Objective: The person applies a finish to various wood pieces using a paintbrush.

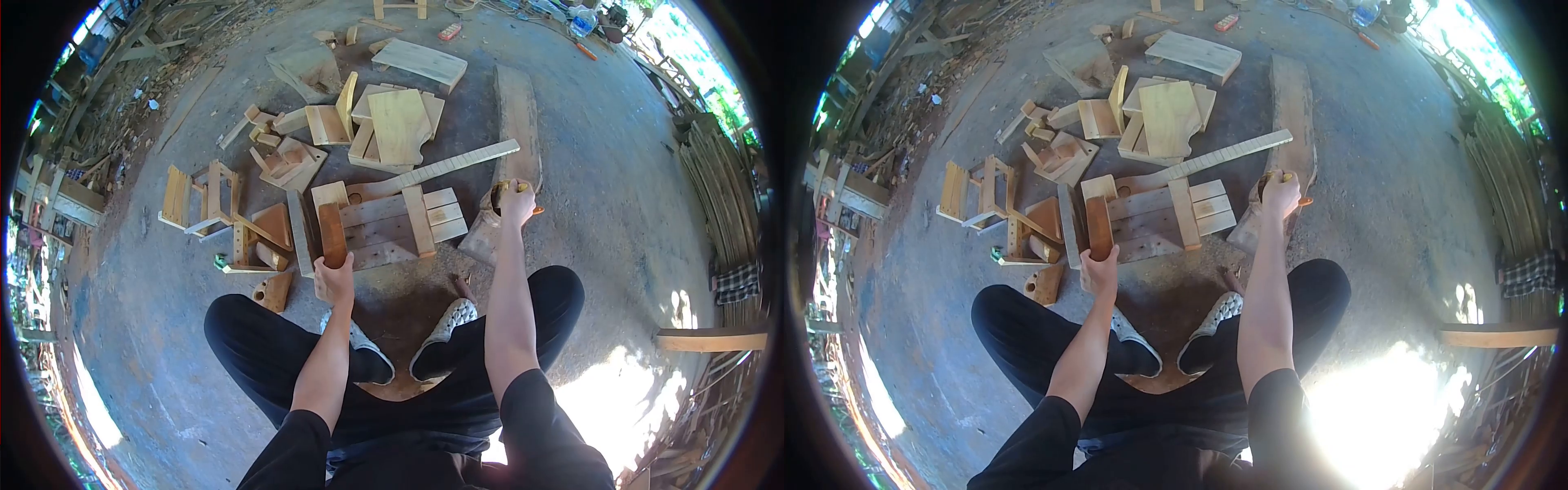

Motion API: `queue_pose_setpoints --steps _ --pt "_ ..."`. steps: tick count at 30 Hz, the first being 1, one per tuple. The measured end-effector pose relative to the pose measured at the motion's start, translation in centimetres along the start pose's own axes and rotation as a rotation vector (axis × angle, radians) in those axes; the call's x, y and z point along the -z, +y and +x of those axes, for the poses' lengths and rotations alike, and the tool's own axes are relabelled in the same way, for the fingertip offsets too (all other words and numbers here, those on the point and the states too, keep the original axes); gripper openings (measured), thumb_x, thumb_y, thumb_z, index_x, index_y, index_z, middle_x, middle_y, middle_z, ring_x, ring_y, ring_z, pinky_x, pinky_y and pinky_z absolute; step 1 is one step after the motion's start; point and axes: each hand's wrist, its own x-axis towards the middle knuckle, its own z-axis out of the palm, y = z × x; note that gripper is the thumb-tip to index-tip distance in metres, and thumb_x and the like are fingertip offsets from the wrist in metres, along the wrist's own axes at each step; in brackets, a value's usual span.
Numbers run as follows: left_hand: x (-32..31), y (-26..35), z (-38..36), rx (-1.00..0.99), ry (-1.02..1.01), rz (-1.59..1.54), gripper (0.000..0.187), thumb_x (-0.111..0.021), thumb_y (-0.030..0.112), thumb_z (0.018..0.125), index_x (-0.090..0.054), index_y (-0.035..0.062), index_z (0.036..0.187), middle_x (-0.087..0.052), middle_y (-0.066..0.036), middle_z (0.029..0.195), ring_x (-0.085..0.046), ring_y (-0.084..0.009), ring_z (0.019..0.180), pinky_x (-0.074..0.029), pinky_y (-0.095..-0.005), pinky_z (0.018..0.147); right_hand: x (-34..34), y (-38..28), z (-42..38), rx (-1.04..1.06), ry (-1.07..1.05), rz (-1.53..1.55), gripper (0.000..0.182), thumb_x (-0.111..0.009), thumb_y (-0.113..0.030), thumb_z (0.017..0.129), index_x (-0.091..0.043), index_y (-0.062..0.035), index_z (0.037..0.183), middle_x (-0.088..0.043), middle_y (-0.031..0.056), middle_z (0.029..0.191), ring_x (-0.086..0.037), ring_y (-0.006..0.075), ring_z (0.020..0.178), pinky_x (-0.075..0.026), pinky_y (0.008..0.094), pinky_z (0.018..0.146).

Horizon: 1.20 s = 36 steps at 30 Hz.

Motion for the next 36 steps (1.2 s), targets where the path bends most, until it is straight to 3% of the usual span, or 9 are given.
queue_pose_setpoints --steps 4,7,13,19,22,26,28,32,36 --pt "-0.5 2.6 -0.4 -0.098 -0.054 0.036 0.075 -0.088 0.055 0.074 -0.061 0.0089 0.127 -0.076 -0.015 0.120 -0.070 -0.0358 0.117 -0.053 -0.0487 0.098 0.9 0.2 1.1 0.003 0.050 -0.003 0.025 -0.068 -0.031 0.100 -0.079 -0.0095 0.108 -0.079 0.0186 0.107 -0.075 0.0408 0.102 -0.056 0.0508 0.092" --pt "-2.1 2.1 -0.2 -0.026 -0.148 0.038 0.073 -0.088 0.053 0.074 -0.060 0.0082 0.125 -0.075 -0.016 0.120 -0.070 -0.0368 0.116 -0.054 -0.0506 0.097 1.6 0.7 2.0 -0.025 0.071 -0.008 0.027 -0.072 -0.035 0.097 -0.081 -0.0126 0.109 -0.080 0.0170 0.107 -0.076 0.0396 0.103 -0.057 0.0494 0.092" --pt "-3.1 2.0 -0.7 -0.017 -0.094 0.050 0.075 -0.088 0.050 0.076 -0.057 0.0099 0.131 -0.073 -0.015 0.125 -0.067 -0.0380 0.121 -0.052 -0.0545 0.099 2.5 2.1 2.0 -0.055 -0.035 -0.005 0.023 -0.070 -0.030 0.099 -0.079 -0.0123 0.111 -0.079 0.0191 0.108 -0.075 0.0413 0.102 -0.057 0.0514 0.090" --pt "-3.1 2.0 -0.8 -0.027 -0.102 0.045 0.076 -0.088 0.050 0.077 -0.056 0.0107 0.134 -0.072 -0.014 0.126 -0.064 -0.0376 0.125 -0.050 -0.0544 0.101 2.3 0.7 1.2 0.028 0.048 -0.106 0.026 -0.074 -0.035 0.097 -0.080 -0.0124 0.108 -0.080 0.0177 0.101 -0.076 0.0400 0.098 -0.058 0.0501 0.088" --pt "-3.1 1.9 -1.0 -0.048 -0.077 0.027 0.076 -0.087 0.049 0.079 -0.056 0.0094 0.136 -0.071 -0.015 0.126 -0.064 -0.0377 0.125 -0.051 -0.0549 0.101 2.8 -1.8 -0.3 0.074 0.071 0.004 0.026 -0.069 -0.032 0.102 -0.073 -0.0065 0.108 -0.078 0.0208 0.102 -0.075 0.0422 0.096 -0.057 0.0514 0.087" --pt "-3.5 0.9 -0.8 -0.099 -0.080 0.014 0.081 -0.083 0.058 0.082 -0.053 0.0099 0.139 -0.069 -0.018 0.131 -0.065 -0.0390 0.125 -0.053 -0.0541 0.100 1.4 -5.5 -2.5 0.291 0.204 0.335 0.019 -0.075 -0.019 0.100 -0.067 -0.0017 0.098 -0.073 0.0164 0.087 -0.074 0.0338 0.085 -0.057 0.0423 0.079" --pt "-3.7 0.5 -0.9 -0.177 -0.040 0.050 0.082 -0.077 0.065 0.086 -0.053 0.0089 0.141 -0.068 -0.020 0.131 -0.063 -0.0408 0.126 -0.052 -0.0545 0.101 -1.5 -6.1 -3.0 0.286 -0.038 0.621 0.018 -0.079 -0.014 0.096 -0.067 0.0000 0.096 -0.074 0.0146 0.082 -0.075 0.0264 0.076 -0.058 0.0393 0.072" --pt "-4.0 0.0 -0.2 -0.130 -0.054 0.006 0.081 -0.072 0.067 0.091 -0.055 0.0062 0.142 -0.068 -0.019 0.129 -0.062 -0.0405 0.126 -0.051 -0.0553 0.102 -6.1 -8.4 -4.6 0.248 -0.392 0.621 0.016 -0.080 -0.012 0.093 -0.073 0.0017 0.099 -0.076 0.0160 0.078 -0.076 0.0212 0.067 -0.059 0.0358 0.065" --pt "-3.6 0.1 0.5 -0.114 -0.120 0.020 0.078 -0.069 0.066 0.094 -0.054 0.0059 0.141 -0.067 -0.020 0.131 -0.061 -0.0410 0.127 -0.052 -0.0556 0.101 -9.7 -8.7 -5.0 0.318 -0.560 0.371 0.017 -0.078 -0.017 0.093 -0.078 -0.0035 0.103 -0.079 0.0196 0.091 -0.078 0.0361 0.087 -0.061 0.0411 0.079"
